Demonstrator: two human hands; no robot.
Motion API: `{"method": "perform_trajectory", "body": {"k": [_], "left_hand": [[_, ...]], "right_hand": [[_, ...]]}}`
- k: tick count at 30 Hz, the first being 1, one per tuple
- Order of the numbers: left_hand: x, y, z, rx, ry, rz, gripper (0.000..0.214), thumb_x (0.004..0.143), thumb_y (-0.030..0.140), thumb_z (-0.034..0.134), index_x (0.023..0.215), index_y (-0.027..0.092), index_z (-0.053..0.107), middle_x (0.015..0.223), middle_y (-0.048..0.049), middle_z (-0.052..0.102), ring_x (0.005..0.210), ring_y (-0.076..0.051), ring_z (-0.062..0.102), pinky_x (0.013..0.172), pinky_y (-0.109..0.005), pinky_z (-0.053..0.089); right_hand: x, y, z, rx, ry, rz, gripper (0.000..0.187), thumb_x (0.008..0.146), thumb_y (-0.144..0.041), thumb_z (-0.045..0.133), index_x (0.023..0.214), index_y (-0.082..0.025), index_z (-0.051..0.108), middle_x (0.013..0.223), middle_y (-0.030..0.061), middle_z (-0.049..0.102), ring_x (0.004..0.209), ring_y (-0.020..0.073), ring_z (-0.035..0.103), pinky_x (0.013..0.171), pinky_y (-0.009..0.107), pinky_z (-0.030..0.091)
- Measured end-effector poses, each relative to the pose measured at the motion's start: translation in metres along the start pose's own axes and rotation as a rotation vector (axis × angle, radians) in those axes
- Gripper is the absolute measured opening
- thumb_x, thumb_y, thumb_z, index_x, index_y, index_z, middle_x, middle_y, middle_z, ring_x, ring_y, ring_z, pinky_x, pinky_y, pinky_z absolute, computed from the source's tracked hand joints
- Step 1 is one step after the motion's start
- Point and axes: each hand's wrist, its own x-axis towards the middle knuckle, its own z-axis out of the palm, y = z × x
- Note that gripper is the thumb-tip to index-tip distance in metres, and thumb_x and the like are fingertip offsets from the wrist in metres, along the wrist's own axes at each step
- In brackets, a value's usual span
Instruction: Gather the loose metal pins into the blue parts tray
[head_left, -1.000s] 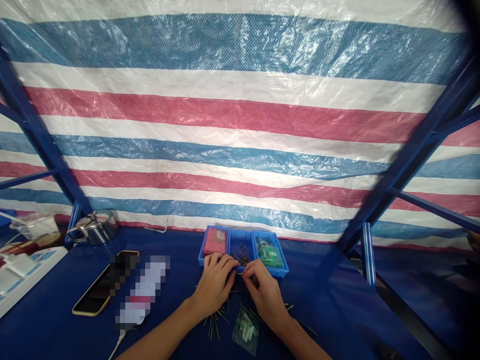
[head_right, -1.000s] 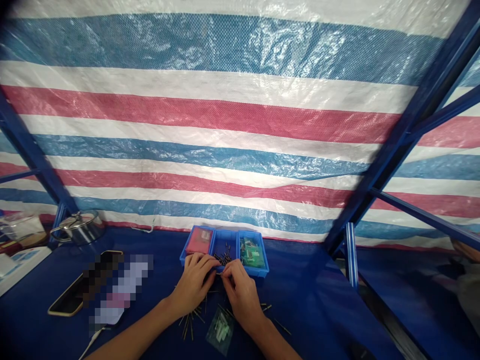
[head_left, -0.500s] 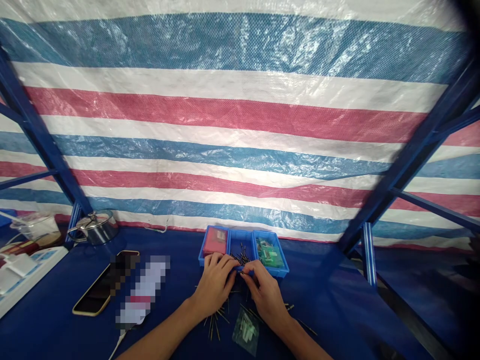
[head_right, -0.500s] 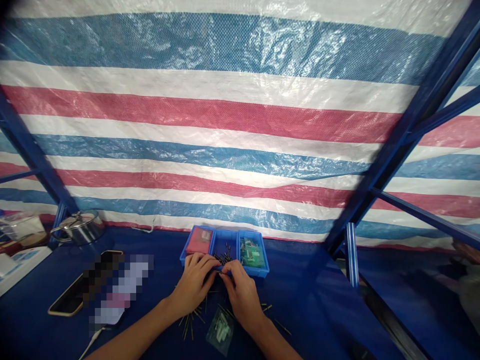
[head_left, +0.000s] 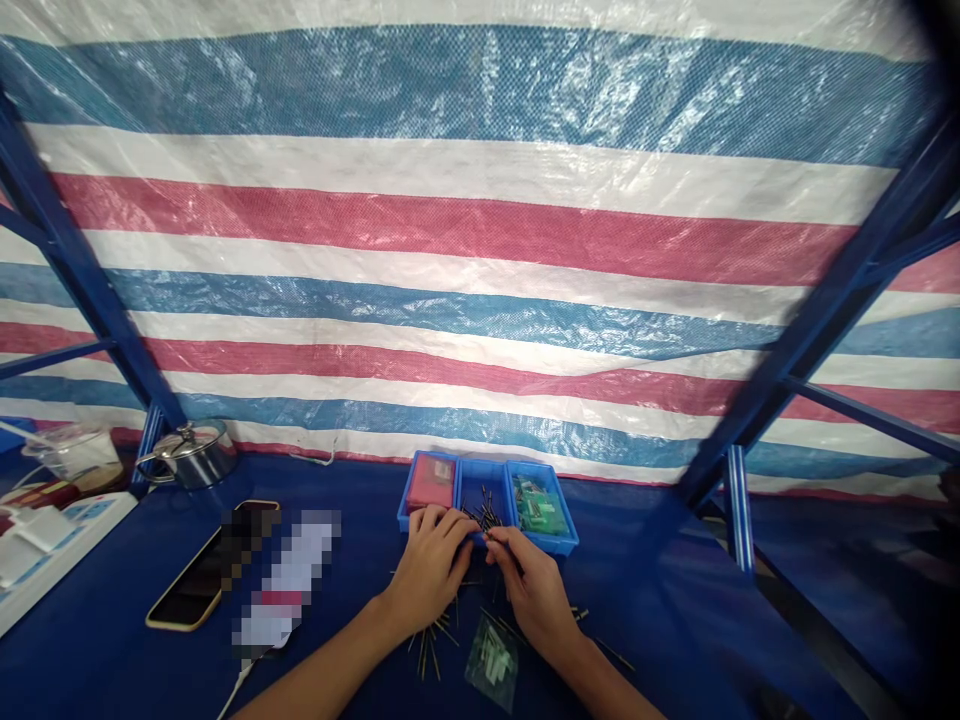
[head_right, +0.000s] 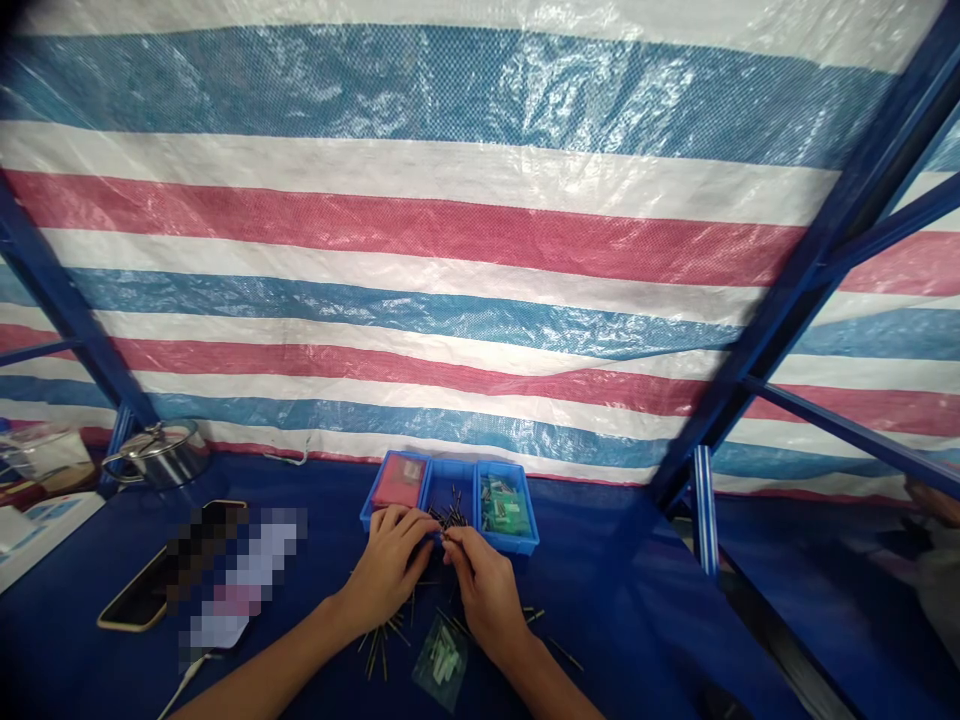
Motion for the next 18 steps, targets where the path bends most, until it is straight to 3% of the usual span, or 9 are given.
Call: {"method": "perform_trajectory", "body": {"k": [4, 13, 18], "left_hand": [[0.0003, 0.0004, -0.0004, -0.001, 0.009, 0.0, 0.023, 0.11, 0.021, 0.046, 0.125, 0.026, 0.063, 0.122, -0.0062, 0.069, 0.109, -0.026, 0.054, 0.095, -0.046, 0.041], [0.0009, 0.002, -0.0012, 0.015, 0.016, 0.0, 0.025, 0.107, 0.018, 0.05, 0.126, 0.028, 0.063, 0.122, -0.0038, 0.069, 0.109, -0.025, 0.055, 0.095, -0.045, 0.041], [0.0008, 0.0014, -0.0004, 0.031, 0.031, 0.006, 0.025, 0.108, 0.02, 0.049, 0.125, 0.028, 0.065, 0.12, -0.0051, 0.07, 0.108, -0.025, 0.056, 0.094, -0.044, 0.042]], "right_hand": [[-0.0002, -0.002, -0.0011, -0.006, 0.006, -0.001, 0.034, 0.112, -0.042, 0.046, 0.093, -0.025, 0.068, 0.074, -0.0007, 0.068, 0.067, 0.0178, 0.068, 0.067, 0.026, 0.055], [-0.0009, 0.0054, 0.001, -0.007, 0.062, 0.004, 0.034, 0.113, -0.038, 0.043, 0.13, -0.024, 0.068, 0.093, 0.0052, 0.076, 0.086, 0.022, 0.075, 0.082, 0.032, 0.061], [-0.0017, 0.0079, -0.0002, -0.032, 0.085, 0.081, 0.04, 0.112, -0.042, 0.045, 0.144, -0.024, 0.061, 0.095, 0.0047, 0.078, 0.078, 0.0208, 0.076, 0.073, 0.03, 0.062]]}}
